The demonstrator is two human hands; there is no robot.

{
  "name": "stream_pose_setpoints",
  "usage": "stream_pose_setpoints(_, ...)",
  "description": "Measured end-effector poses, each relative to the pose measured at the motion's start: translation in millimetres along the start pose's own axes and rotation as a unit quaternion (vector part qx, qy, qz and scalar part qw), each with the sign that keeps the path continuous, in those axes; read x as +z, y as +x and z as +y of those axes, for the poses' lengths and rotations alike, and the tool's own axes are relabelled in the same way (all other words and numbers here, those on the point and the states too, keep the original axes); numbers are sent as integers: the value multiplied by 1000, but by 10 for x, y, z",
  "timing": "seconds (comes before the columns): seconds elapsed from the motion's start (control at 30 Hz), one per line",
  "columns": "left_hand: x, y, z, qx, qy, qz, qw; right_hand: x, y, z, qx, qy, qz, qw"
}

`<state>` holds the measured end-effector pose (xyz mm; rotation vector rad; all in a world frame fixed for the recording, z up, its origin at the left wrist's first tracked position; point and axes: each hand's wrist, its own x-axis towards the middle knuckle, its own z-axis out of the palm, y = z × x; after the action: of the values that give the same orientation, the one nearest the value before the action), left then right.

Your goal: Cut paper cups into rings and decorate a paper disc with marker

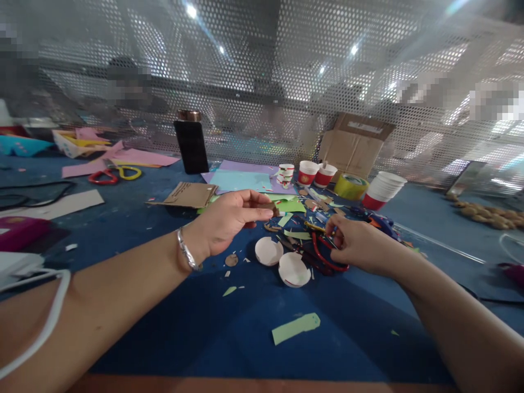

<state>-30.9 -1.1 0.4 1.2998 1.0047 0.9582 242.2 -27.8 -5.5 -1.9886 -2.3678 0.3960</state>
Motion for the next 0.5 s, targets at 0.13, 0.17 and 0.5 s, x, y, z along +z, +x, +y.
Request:
stream_pose_setpoints(0.13,29,-6,5,-4,-49,5,999,14,2,-40,9,10,3,1000)
stream_pose_setpoints(0.17,38,-7,7,-3,-63,5,998,12,-2,-45,13,14,5,1000)
stream_pose_setpoints(0.5,102,5,-26,-26,-156,18,987,-55,-121,-140,-23,392,-45,919)
